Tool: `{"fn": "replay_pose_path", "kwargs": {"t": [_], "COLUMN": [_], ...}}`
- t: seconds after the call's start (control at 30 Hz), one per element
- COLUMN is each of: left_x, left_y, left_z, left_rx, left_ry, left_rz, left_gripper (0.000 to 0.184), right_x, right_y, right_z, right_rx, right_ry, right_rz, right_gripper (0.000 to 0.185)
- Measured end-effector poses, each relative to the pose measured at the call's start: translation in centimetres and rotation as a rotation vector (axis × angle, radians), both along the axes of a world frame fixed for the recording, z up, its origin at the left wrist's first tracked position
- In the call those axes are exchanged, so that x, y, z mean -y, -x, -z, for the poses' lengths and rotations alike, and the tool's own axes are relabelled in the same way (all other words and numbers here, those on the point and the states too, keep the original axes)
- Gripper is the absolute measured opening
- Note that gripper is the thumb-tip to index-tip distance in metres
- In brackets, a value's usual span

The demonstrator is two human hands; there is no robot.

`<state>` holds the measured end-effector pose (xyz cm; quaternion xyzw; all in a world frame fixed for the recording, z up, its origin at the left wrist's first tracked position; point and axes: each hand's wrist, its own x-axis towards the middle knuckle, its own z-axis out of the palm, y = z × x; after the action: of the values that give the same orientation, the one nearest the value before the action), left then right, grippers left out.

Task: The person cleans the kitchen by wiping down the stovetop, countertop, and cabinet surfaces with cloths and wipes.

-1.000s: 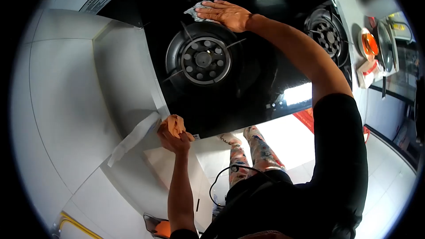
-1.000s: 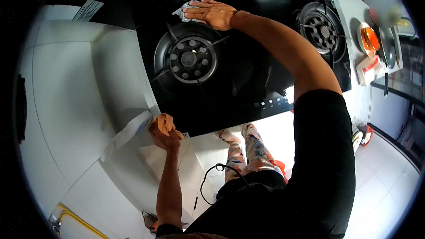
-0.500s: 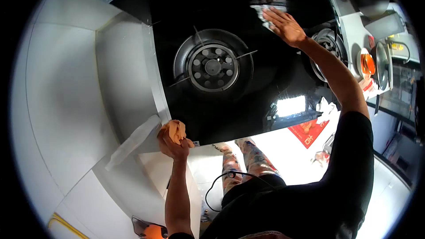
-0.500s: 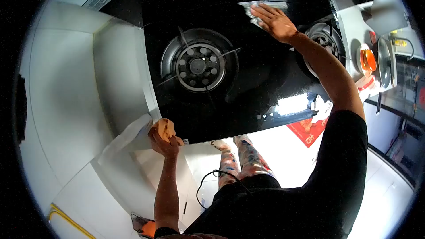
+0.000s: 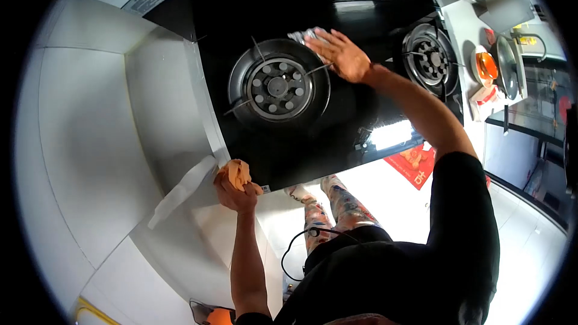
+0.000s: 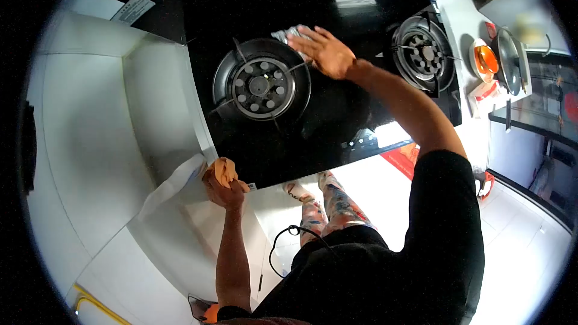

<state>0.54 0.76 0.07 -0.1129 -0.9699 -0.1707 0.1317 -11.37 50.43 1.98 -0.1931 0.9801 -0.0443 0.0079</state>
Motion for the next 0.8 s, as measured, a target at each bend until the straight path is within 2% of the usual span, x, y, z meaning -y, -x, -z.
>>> {"fn": "replay_pose_path", "kwargs": {"t": [0.07, 0.2, 0.27, 0.33, 0.37, 0.4, 0.47, 0.53, 0.57, 0.63, 0.8], "left_x": [0.0, 0.3, 0.2, -0.1, 0.0, 0.3, -0.1, 0.5, 0.7, 0.6, 0.3], "left_y": [0.3, 0.1, 0.2, 0.1, 0.1, 0.0, 0.1, 0.0, -0.1, -0.3, 0.1], "left_z": [0.1, 0.1, -0.1, -0.1, -0.1, -0.3, 0.0, 0.6, 0.9, 1.2, 0.9], "left_rx": [-0.008, -0.001, 0.005, 0.024, 0.015, 0.009, 0.010, -0.075, -0.074, -0.039, -0.096], "left_ry": [-0.014, 0.038, 0.024, 0.015, 0.027, 0.042, 0.003, 0.110, 0.115, -0.035, -0.093], "left_rz": [0.006, 0.019, 0.015, 0.008, 0.011, 0.019, 0.034, 0.032, 0.053, 0.039, 0.105], "left_gripper": [0.047, 0.049, 0.049, 0.050, 0.050, 0.050, 0.052, 0.053, 0.053, 0.060, 0.053], "right_x": [0.6, 1.5, 3.1, 4.7, 3.7, 1.7, -2.9, -4.7, -3.0, 2.4, 13.0], "right_y": [-3.2, -7.8, -11.1, -13.8, -13.1, -11.7, -6.7, -4.3, -5.2, -8.5, -17.1], "right_z": [-1.3, -1.1, -1.7, -2.3, -1.7, -0.4, 0.9, 2.8, 2.4, 0.0, -1.6], "right_rx": [0.123, 0.084, 0.118, 0.182, 0.109, 0.040, -0.105, -0.199, -0.134, 0.021, 0.054], "right_ry": [0.039, 0.028, -0.063, 0.074, 0.018, -0.035, -0.038, -0.089, -0.104, -0.180, -0.035], "right_rz": [0.061, 0.155, 0.217, 0.137, 0.179, 0.226, 0.631, 0.755, 0.781, 0.765, 0.768], "right_gripper": [0.068, 0.068, 0.065, 0.063, 0.062, 0.062, 0.063, 0.066, 0.067, 0.068, 0.072]}}
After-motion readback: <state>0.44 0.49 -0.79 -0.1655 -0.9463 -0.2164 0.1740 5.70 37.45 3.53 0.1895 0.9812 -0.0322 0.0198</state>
